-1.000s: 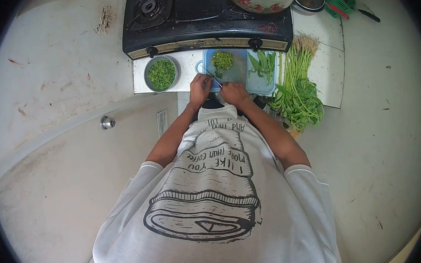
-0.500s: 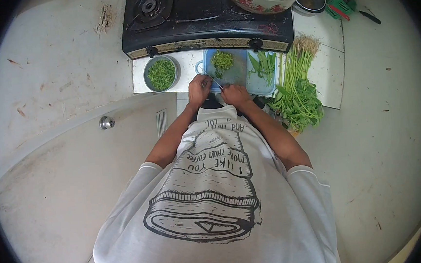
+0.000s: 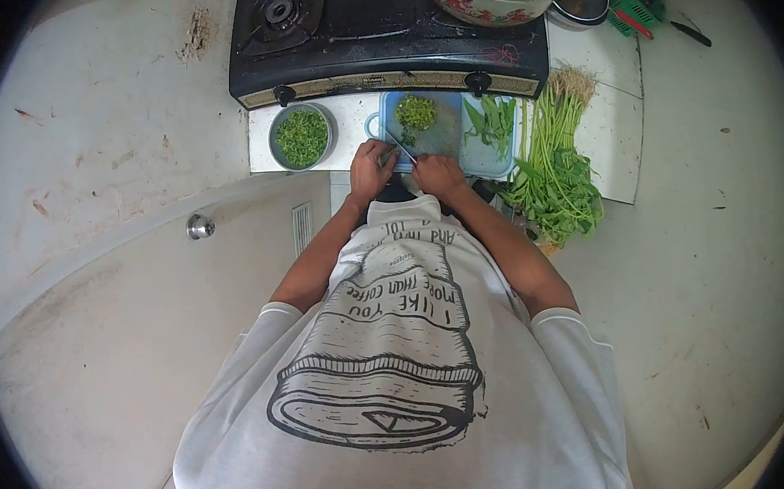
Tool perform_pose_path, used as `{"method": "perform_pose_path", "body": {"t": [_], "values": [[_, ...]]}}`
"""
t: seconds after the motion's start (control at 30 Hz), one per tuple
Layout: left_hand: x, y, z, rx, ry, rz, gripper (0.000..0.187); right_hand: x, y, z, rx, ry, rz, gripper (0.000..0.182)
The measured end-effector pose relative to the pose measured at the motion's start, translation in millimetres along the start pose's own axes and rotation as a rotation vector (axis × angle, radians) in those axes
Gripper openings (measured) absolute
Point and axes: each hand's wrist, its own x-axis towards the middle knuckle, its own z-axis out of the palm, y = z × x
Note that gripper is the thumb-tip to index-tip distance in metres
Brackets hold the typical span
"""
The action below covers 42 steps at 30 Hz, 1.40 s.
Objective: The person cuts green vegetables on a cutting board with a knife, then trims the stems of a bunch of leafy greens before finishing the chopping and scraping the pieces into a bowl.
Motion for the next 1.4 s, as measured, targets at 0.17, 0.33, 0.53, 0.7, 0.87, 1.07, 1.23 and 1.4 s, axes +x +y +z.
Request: {"method": "perform_pose_path", "body": {"t": [0.17, 0.33, 0.53, 0.7, 0.87, 1.07, 1.23, 1.4], "values": [[0.5, -8.8, 5.0, -0.013, 0.016, 0.002, 0.011, -1.8, 1.7, -2.2, 0.029, -0.006, 0.001, 0.039], [1.4, -9.0, 5.0, -0.024, 0.000, -0.032, 0.010, -2.9, 1.7, 1.7, 0.021, -0.015, -0.016, 0.040], [2.6, -8.0, 4.3, -0.024, 0.013, -0.012, 0.010, 2.1, -2.3, 3.4, 0.023, -0.034, -0.023, 0.039], [3.3, -11.1, 8.2, -0.081, -0.006, -0.119, 0.011, 4.0, -1.5, 2.2, 0.049, -0.030, -0.017, 0.038], [3.1, -11.2, 6.2, -0.054, 0.017, -0.056, 0.012, -2.2, 4.2, 2.0, 0.043, -0.035, 0.002, 0.038], [1.2, -10.8, 5.2, -0.030, 0.017, -0.060, 0.011, -5.8, 3.0, 0.1, 0.010, -0.051, -0.049, 0.039], [1.9, -8.2, 5.1, -0.029, 0.016, -0.090, 0.011, -5.3, 1.2, 0.3, 0.008, -0.042, -0.042, 0.040], [1.6, -6.8, 4.0, -0.020, 0.022, -0.066, 0.010, 2.8, -0.5, 1.0, 0.000, -0.060, -0.048, 0.039]]}}
